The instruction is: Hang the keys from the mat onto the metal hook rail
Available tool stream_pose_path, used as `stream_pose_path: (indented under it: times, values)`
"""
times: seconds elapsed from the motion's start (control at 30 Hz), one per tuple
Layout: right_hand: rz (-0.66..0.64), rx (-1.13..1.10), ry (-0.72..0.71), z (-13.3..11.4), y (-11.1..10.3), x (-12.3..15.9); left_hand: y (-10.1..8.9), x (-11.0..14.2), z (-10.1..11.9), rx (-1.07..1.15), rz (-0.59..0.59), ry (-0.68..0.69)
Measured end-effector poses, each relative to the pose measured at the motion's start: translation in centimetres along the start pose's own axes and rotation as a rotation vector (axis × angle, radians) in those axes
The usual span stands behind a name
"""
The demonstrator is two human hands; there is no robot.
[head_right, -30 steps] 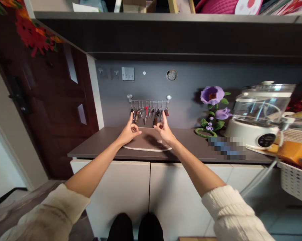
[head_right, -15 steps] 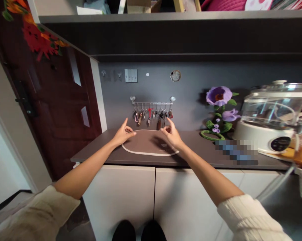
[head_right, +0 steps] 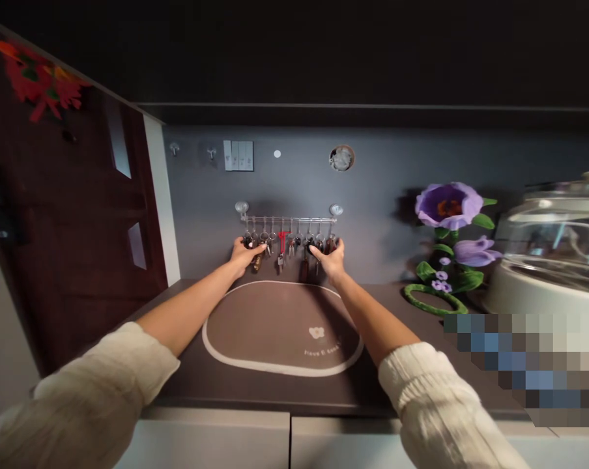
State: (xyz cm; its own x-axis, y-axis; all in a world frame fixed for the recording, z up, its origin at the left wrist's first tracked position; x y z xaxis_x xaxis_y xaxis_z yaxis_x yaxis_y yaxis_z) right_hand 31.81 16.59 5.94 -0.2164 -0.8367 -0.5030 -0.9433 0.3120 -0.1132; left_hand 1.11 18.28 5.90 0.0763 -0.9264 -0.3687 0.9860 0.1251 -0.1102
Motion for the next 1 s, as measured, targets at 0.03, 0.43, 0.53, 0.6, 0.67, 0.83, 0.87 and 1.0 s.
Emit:
stream_pose_path:
  times: [0.03,0.43,0.53,0.6,0.67,0.83,0.87,1.0]
  values:
    - [0.008,-0.025,-0.022,-0.1,0.8,0.0,0.6,0.0,-0.1,0.060,0.026,-0.004]
    - [0.083,-0.069,-0.129,-1.2,7.2,0.2,5.7,0.3,-0.8,0.514,0.126,-0.067]
    - [0.120,-0.195,-0.104,-1.2,6.1,0.2,4.5,0.6,-0.5,0.512,0.135,-0.094]
    - [0.119,-0.257,-0.083,-1.3,5.2,0.2,3.3,0.9,0.3,0.496,0.121,-0.060]
    - [0.113,-0.272,-0.093,-1.9,4.5,0.1,2.3,1.2,1.3,0.485,0.110,-0.011]
    - [0.147,-0.315,-0.071,-3.4,3.5,-0.7,0.8,1.0,4.5,0.305,0.083,0.106]
    - [0.167,-0.330,-0.066,-3.7,3.4,-0.9,0.9,0.8,5.3,0.269,0.067,0.128]
    - [0.204,-0.388,-0.070,-5.2,2.8,-2.1,1.6,-0.2,8.1,0.237,-0.028,0.183]
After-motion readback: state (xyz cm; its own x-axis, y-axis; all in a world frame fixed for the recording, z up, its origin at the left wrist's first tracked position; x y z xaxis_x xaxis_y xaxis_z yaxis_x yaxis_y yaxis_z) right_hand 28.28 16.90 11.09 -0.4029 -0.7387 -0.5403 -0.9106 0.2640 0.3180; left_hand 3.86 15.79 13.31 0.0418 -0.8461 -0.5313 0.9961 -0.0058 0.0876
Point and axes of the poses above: each hand's wrist, its own x-axis away from the middle knuckle, its own y-axis out of the palm, z = x × y, the point moved 9 cm from there along -x, towards the middle knuckle, and after that the axes turned 13 degrees about -z, right-handed, at the moved point
